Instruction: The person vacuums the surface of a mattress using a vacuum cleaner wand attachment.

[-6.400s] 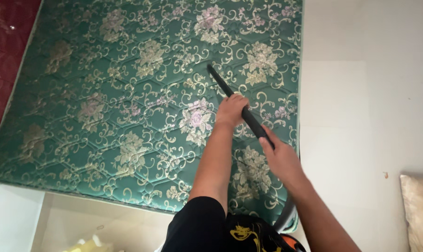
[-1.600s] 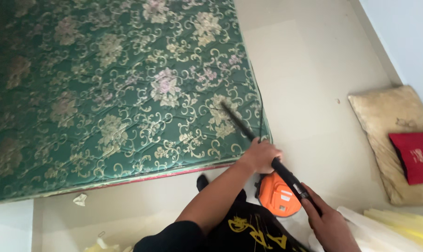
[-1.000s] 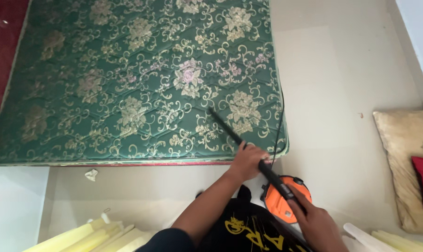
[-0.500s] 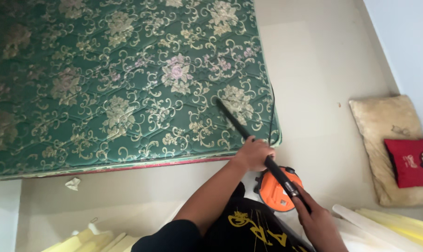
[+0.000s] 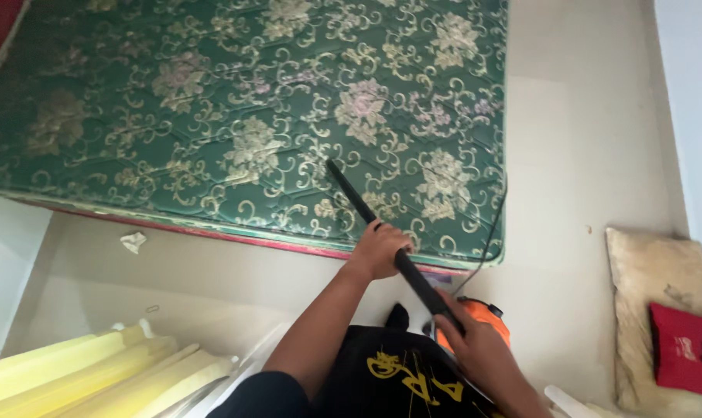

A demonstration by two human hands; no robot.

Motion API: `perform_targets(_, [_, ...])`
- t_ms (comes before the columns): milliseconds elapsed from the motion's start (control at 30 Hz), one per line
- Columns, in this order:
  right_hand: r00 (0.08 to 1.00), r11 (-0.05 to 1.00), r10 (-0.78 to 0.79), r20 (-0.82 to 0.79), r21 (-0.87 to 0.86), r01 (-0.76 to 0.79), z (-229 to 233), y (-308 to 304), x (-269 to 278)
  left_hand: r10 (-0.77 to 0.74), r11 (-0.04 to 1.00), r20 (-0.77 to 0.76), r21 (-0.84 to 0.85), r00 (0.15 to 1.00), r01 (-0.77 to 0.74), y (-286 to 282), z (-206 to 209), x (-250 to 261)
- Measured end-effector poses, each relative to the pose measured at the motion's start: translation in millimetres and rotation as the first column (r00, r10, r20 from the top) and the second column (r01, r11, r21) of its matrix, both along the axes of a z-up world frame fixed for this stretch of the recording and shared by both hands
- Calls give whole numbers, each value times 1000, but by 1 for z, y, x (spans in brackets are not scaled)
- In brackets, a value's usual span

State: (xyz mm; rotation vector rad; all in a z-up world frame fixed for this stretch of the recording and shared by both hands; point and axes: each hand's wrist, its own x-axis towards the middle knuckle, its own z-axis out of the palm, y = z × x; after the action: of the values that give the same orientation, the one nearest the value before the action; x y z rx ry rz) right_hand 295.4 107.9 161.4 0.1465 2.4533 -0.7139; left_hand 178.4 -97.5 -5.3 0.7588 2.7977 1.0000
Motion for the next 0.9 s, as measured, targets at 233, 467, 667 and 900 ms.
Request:
perform_targets(233, [999, 998, 38, -30, -56, -39, -1, -42, -16, 152, 988, -27, 20, 988, -151, -61, 13, 13])
perform_targets(467, [987, 989, 144, 76, 22, -146, 9, -81, -22, 238, 969, 109, -100, 965, -228, -109, 14, 38])
perform_targets(667, [949, 947, 304, 86, 81, -311, 8, -133, -21, 369, 929, 6, -38, 929, -369, -161, -5, 57])
perform_targets(900, [895, 890, 427, -132, -111, -442, 8, -168, -17, 464, 886, -71, 45, 883, -462, -198, -5, 77])
